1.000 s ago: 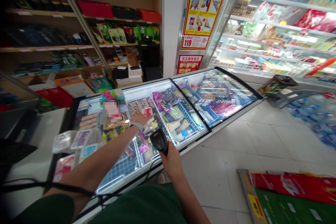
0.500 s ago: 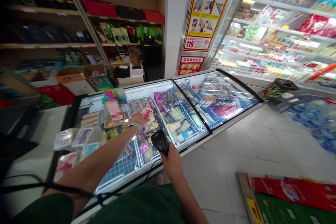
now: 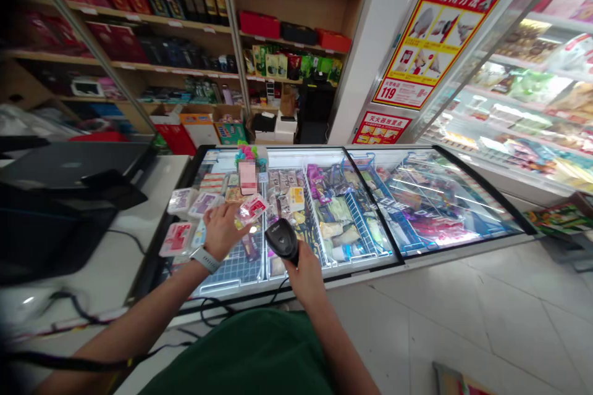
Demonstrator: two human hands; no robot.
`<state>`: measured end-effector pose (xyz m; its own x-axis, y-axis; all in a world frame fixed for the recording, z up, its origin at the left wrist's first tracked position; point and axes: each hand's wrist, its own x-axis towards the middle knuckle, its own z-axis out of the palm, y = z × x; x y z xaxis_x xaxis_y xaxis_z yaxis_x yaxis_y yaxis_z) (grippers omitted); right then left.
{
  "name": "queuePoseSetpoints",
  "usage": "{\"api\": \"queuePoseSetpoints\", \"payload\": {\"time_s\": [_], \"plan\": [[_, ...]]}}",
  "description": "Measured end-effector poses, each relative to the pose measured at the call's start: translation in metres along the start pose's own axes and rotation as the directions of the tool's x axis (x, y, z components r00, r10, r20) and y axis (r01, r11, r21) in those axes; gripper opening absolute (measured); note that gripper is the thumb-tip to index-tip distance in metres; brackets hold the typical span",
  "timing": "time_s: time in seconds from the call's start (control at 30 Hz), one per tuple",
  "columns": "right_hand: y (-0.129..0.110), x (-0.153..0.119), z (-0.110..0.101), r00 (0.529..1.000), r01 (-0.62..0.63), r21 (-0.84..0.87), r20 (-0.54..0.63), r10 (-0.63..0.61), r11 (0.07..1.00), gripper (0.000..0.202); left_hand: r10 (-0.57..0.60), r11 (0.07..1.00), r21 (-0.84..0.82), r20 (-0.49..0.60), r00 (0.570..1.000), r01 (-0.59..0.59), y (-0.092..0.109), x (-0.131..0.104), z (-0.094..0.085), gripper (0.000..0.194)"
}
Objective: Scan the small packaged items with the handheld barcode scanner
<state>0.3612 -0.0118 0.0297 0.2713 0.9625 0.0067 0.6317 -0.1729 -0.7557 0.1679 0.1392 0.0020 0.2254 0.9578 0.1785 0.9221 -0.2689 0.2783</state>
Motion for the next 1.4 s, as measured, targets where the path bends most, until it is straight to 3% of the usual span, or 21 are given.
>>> {"api": "queuePoseSetpoints", "payload": {"time_s": [0.27,0.53,0.67,0.8,1.1,1.23,1.4], "plan": [[-0.033,0.001,0.017,0.978,0.140,0.012,0.155,-0.140,0.990,0.020,-0.107,0.993,0.030,-0.117,0.987,0.111,-0.028,-0.043,-0.024,0.060],[-0.035,0.001,0.026,0.960,0.188,-0.013,0.215,-0.181,0.982,0.022,-0.122,0.992,0.010,-0.166,0.978,0.125,-0.034,-0.054,-0.027,0.058],[-0.034,0.000,0.025,0.963,0.181,0.011,0.200,-0.179,0.983,0.022,-0.165,0.986,0.009,-0.141,0.976,0.168,-0.037,-0.053,-0.022,0.059],[-0.031,-0.001,0.023,0.969,0.161,0.046,0.182,-0.167,0.986,0.022,-0.283,0.957,0.035,-0.105,0.953,0.288,-0.057,-0.039,-0.021,0.058],[-0.021,-0.001,0.019,0.982,0.115,0.018,0.148,-0.117,0.993,0.022,-0.496,0.858,0.117,-0.068,0.865,0.501,-0.138,0.029,-0.027,0.056],[-0.019,-0.001,0.017,0.986,0.105,-0.009,0.130,-0.103,0.994,0.020,-0.547,0.826,0.145,-0.029,0.836,0.545,-0.154,0.046,-0.021,0.058],[-0.017,0.000,0.018,0.990,0.101,-0.025,0.104,-0.098,0.995,0.021,-0.557,0.820,0.154,-0.011,0.830,0.552,-0.157,0.050,-0.018,0.061]]}}
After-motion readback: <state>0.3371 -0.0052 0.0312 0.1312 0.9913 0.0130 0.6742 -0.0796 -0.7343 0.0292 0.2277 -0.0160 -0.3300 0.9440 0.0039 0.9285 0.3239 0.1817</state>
